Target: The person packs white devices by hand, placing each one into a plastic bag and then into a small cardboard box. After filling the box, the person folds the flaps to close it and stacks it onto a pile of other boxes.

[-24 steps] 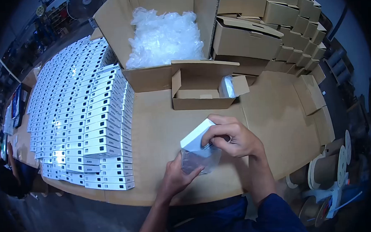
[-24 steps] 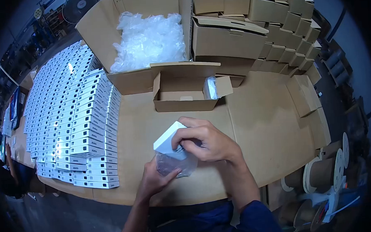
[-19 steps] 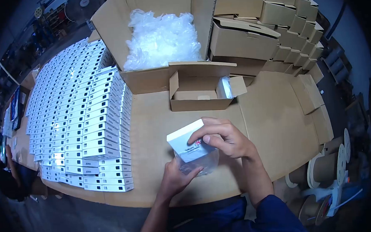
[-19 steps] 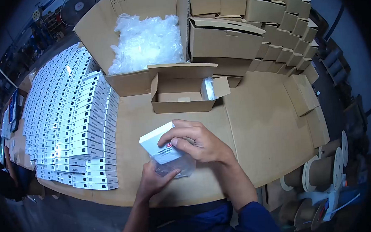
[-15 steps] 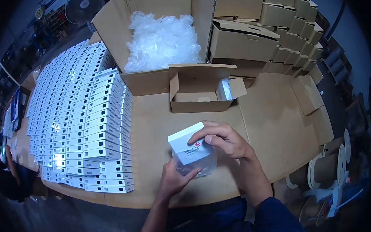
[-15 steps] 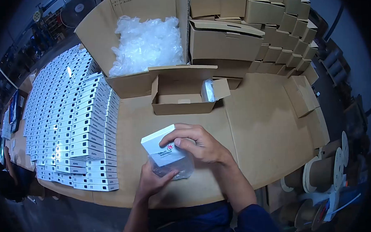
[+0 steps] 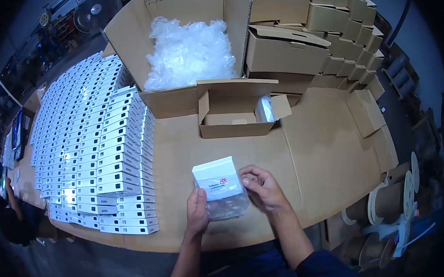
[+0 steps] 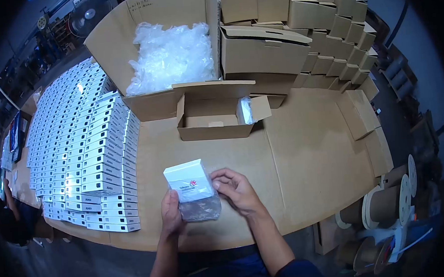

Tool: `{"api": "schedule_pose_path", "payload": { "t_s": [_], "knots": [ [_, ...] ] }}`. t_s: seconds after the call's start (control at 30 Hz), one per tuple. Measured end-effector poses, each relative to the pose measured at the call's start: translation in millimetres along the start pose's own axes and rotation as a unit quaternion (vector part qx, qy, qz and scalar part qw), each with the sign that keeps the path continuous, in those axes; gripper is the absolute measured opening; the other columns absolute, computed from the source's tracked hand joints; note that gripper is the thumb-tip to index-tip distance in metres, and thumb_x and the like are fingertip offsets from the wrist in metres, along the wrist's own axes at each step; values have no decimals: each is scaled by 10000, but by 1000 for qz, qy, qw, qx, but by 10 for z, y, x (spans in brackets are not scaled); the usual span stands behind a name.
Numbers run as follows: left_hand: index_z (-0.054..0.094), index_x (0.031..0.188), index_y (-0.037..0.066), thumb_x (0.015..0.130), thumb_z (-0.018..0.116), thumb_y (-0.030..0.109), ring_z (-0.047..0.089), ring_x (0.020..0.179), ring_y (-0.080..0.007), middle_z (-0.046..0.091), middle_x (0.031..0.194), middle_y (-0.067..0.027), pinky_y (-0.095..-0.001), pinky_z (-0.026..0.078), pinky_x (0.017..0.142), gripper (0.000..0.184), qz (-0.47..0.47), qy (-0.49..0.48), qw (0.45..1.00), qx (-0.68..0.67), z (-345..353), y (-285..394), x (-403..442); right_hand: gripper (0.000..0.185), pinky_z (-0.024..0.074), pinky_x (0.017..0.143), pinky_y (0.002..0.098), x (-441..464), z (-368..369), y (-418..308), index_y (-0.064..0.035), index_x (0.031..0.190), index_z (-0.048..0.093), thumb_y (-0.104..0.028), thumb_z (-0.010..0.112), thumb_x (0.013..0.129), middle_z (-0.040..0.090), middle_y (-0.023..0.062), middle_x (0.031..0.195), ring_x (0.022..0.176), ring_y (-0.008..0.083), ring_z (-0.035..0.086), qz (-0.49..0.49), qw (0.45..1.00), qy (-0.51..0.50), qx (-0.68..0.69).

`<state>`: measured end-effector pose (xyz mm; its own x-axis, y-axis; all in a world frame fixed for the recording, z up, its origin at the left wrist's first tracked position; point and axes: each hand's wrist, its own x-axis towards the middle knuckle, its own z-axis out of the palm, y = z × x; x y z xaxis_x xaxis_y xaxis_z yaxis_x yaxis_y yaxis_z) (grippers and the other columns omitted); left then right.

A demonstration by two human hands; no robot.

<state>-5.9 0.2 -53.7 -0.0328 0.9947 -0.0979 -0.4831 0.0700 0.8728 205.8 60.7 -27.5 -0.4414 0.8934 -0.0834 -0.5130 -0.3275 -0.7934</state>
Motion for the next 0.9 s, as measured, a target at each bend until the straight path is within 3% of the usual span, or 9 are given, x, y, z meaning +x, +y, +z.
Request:
{"api": "schedule_pose_path", "payload": {
  "t_s": [0.07,0.17,0.37,0.5,0.57,0.63,0.77,0.8,0.9],
  "knots": [
    [437,1459,-49,1154,343,328,622,1223,-220,628,1336,-148,-382,479,1086,495,27,-6,997,65,-51,-22,15,130,521,945,264,-34,72,87,31,1140,661,-6,647,1017,706,84,1107,1012,127,664,-1,998,30,48],
    [481,1451,-86,1159,301,306,595,1247,-226,622,1363,-164,-362,437,1103,521,45,-16,994,99,9,112,27,133,523,961,278,-56,65,145,29,1144,659,-12,650,1018,710,97,1125,1036,130,660,-39,997,71,2],
    [378,1559,-77,1148,295,328,543,1342,-295,541,1485,-236,-403,390,1165,583,147,-18,979,137,192,282,92,112,526,1000,375,-10,241,19,9,1080,655,-87,661,1023,701,209,1219,1090,222,676,-145,987,65,-4],
    [286,1584,-70,1155,244,333,529,1340,-329,527,1438,-271,-436,393,1160,590,173,-95,973,117,149,283,87,173,498,1069,412,-7,283,-5,-1,1108,647,-121,704,996,679,243,1273,1179,277,663,-155,987,27,17],
    [335,1546,-75,1155,245,331,559,1290,-321,558,1363,-262,-440,421,1133,570,173,-66,980,79,183,249,74,244,485,1090,407,-15,347,-31,-5,1152,646,-119,749,963,673,235,1283,1208,284,656,-153,985,6,73],
    [346,1532,-75,1154,250,331,564,1278,-318,562,1345,-254,-443,428,1127,563,166,-39,984,53,226,278,75,325,491,1080,386,-38,447,-57,1,1203,640,-87,784,925,666,215,1299,1200,270,657,-162,987,9,-5],
    [352,1545,-70,1149,346,267,562,1268,-243,565,1337,-179,-367,436,1110,520,139,-72,988,-7,236,275,127,440,505,1078,355,-85,372,40,20,1305,604,75,755,895,644,187,1346,1224,230,640,-92,979,24,-183],
    [371,1533,-63,1136,392,227,562,1266,-235,563,1336,-166,-360,437,1109,492,146,-76,986,35,278,328,121,396,525,1044,321,-105,413,26,37,1282,614,98,726,907,664,165,1297,1209,207,636,-83,980,50,-171],
    [428,1491,-40,1093,512,117,562,1256,-210,562,1329,-129,-344,447,1102,436,128,-70,985,95,356,424,92,350,536,1011,304,-80,388,19,47,1248,637,110,710,912,674,169,1280,1175,200,648,-152,972,18,-177]
  ]
}}
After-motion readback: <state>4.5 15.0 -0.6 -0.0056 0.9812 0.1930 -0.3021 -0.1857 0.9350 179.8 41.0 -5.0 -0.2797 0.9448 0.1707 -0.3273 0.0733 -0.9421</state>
